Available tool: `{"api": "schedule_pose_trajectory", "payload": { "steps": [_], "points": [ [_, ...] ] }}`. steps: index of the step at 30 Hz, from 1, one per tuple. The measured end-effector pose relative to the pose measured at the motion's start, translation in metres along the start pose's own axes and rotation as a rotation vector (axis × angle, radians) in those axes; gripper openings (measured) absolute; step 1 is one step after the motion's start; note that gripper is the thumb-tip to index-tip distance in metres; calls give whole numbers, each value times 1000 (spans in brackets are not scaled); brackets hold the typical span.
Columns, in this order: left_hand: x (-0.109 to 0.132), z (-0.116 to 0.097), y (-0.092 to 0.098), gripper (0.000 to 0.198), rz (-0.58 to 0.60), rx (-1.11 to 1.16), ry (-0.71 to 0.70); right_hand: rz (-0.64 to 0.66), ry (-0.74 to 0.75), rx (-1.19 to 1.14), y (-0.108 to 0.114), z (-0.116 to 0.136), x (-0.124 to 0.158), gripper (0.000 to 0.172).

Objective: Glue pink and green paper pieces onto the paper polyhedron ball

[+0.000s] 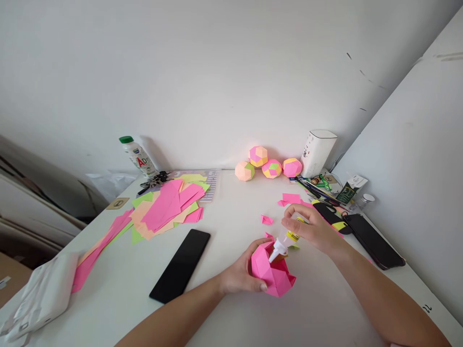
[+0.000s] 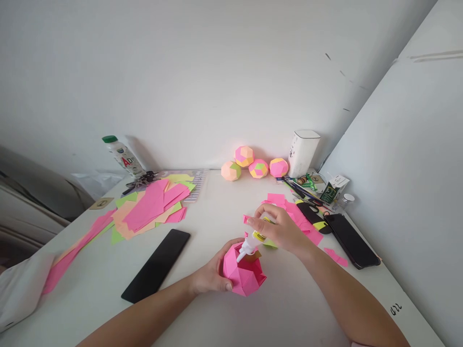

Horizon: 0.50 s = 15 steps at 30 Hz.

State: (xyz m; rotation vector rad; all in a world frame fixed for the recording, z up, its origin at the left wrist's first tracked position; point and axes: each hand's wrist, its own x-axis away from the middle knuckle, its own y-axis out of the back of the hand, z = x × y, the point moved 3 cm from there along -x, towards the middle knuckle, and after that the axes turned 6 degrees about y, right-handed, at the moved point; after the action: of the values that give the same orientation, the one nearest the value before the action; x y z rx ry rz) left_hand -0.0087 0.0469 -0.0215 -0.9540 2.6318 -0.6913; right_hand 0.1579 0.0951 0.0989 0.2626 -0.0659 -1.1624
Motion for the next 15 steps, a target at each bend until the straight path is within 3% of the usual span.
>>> {"api": "schedule_pose_trajectory", "payload": {
  "steps": [9, 15],
  "points": [
    [-3, -2, -3, 83, 7, 31, -25, -152, -123, -325, 17, -19, -7, 34],
    [-2, 1, 1, 82, -34, 2, -46, -209, -49, -603, 25, -33, -11, 37]
  ]
}}
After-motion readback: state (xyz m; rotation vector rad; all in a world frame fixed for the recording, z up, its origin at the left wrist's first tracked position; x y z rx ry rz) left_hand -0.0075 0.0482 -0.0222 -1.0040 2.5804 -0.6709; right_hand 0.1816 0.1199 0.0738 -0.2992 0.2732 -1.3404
